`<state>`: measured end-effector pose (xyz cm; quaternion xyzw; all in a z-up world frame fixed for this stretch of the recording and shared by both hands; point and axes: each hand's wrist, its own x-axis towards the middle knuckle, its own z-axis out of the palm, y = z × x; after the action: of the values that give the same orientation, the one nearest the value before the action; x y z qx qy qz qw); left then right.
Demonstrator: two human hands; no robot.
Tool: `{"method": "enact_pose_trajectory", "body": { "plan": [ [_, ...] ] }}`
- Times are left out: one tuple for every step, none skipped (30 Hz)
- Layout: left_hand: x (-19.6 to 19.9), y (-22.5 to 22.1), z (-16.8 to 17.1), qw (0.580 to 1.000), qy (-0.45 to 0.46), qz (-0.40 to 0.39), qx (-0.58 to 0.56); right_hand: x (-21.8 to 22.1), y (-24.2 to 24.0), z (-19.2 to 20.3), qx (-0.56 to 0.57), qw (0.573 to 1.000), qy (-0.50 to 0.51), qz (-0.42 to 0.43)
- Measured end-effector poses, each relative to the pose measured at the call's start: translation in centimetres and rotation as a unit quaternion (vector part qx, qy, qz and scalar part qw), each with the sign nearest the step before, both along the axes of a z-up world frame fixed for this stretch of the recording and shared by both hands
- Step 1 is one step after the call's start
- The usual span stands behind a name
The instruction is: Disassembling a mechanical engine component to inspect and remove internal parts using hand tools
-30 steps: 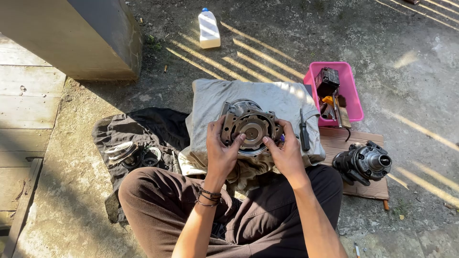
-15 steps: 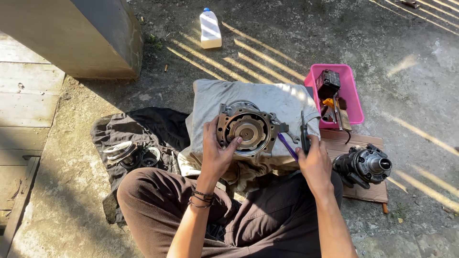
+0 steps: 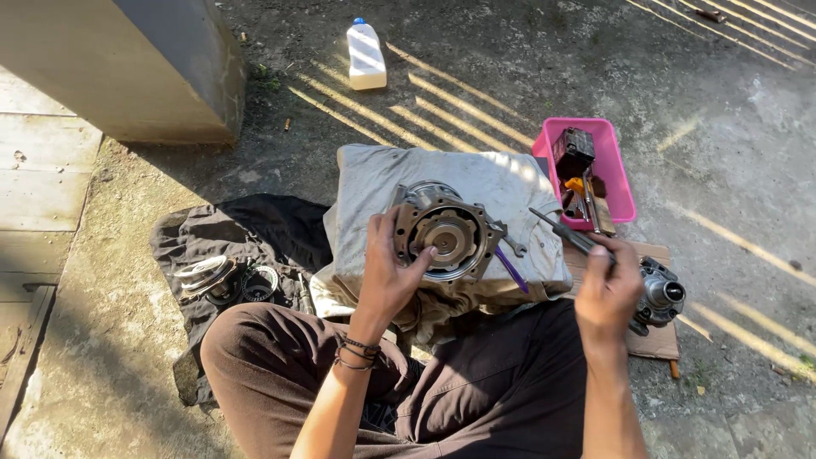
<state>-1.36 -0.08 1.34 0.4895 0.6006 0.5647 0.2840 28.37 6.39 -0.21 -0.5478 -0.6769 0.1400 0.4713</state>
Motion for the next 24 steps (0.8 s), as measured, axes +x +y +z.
{"method": "enact_pose_trajectory", "body": {
  "plan": [
    [0.0, 0.2, 0.3, 1.000, -0.001, 0.003, -0.001, -0.8, -0.8, 1.7, -0.001, 1.000, -0.001, 0.003],
    [0.1, 0.5, 0.6, 1.000, 0.012, -0.005, 0.007, -1.5, -1.5, 3.5, 0.007, 1.000, 0.024, 0.019],
    [0.2, 0.7, 0.8, 1.000, 0.024, -0.014, 0.013, -2.2, -2.5, 5.2, 0.012, 0.998, 0.048, 0.034],
    [0.1, 0.6, 0.7, 1.000, 0.022, -0.013, 0.010, -2.9, -3.2, 6.2, 0.009, 0.998, 0.046, 0.035],
    [-0.1, 0.6, 0.6, 0.999, 0.043, -0.017, 0.014, -3.6, -3.8, 7.3, 0.026, 0.996, 0.010, 0.079],
    [-0.3, 0.7, 0.5, 0.998, 0.064, -0.021, 0.017, -4.2, -4.4, 8.3, 0.044, 0.991, -0.026, 0.124],
    [-0.4, 0.7, 0.5, 0.998, 0.063, -0.022, 0.013, -5.5, -4.8, 9.4, 0.039, 0.991, -0.027, 0.124],
    [-0.5, 0.7, 0.4, 0.997, 0.065, -0.024, 0.014, -6.8, -5.2, 10.6, 0.051, 0.987, -0.058, 0.144],
    [-0.7, 1.0, 0.4, 0.997, 0.069, -0.023, 0.019, -8.2, -5.3, 11.7, 0.067, 0.980, -0.089, 0.166],
    [-0.7, 0.9, 0.2, 0.997, 0.069, -0.021, 0.017, -8.6, -4.9, 11.2, 0.066, 0.979, -0.089, 0.169],
    [-0.8, 1.0, -0.1, 0.998, 0.051, -0.023, 0.008, -9.1, -4.2, 10.7, 0.069, 0.978, -0.087, 0.176],
    [-0.9, 1.1, -0.2, 0.999, 0.033, -0.024, -0.002, -9.6, -3.6, 10.3, 0.072, 0.977, -0.084, 0.183],
    [-0.9, 1.1, 0.0, 0.999, 0.033, -0.021, -0.001, -10.2, -3.5, 10.6, 0.073, 0.976, -0.084, 0.186],
    [-1.0, 1.1, 0.2, 0.999, 0.035, -0.028, -0.008, -10.8, -3.3, 11.0, 0.069, 0.973, -0.082, 0.203],
    [-0.9, 1.1, 0.4, 0.999, 0.036, -0.035, -0.015, -11.5, -3.2, 11.4, 0.065, 0.970, -0.081, 0.219],
    [-0.9, 1.0, 0.5, 0.999, 0.035, -0.032, -0.015, -11.8, -2.9, 11.4, 0.065, 0.970, -0.081, 0.222],
    [-0.9, 0.9, 0.5, 0.999, 0.036, -0.036, -0.020, -12.1, -2.7, 11.4, 0.067, 0.966, -0.096, 0.229],
    [-0.8, 0.9, 0.5, 0.998, 0.036, -0.040, -0.026, -12.4, -2.5, 11.4, 0.070, 0.963, -0.111, 0.236],
    [-0.9, 0.9, 0.3, 0.998, 0.035, -0.040, -0.026, -12.6, -2.2, 11.2, 0.069, 0.963, -0.112, 0.237],
    [-1.0, 0.9, 0.2, 0.998, 0.036, -0.043, -0.026, -12.8, -1.9, 10.9, 0.069, 0.958, -0.123, 0.248],
    [-1.0, 0.8, 0.0, 0.998, 0.036, -0.047, -0.027, -12.9, -1.6, 10.6, 0.069, 0.954, -0.135, 0.259],
    [-0.9, 0.7, -0.2, 0.998, 0.034, -0.046, -0.028, -12.7, -1.2, 9.9, 0.068, 0.954, -0.136, 0.260],
    [-1.0, 0.7, -0.4, 0.998, 0.036, -0.047, -0.026, -12.6, -0.7, 9.3, 0.052, 0.953, -0.113, 0.276],
    [-1.0, 0.8, -0.5, 0.998, 0.037, -0.047, -0.024, -12.4, -0.1, 8.6, 0.036, 0.952, -0.090, 0.292]
  ]
}}
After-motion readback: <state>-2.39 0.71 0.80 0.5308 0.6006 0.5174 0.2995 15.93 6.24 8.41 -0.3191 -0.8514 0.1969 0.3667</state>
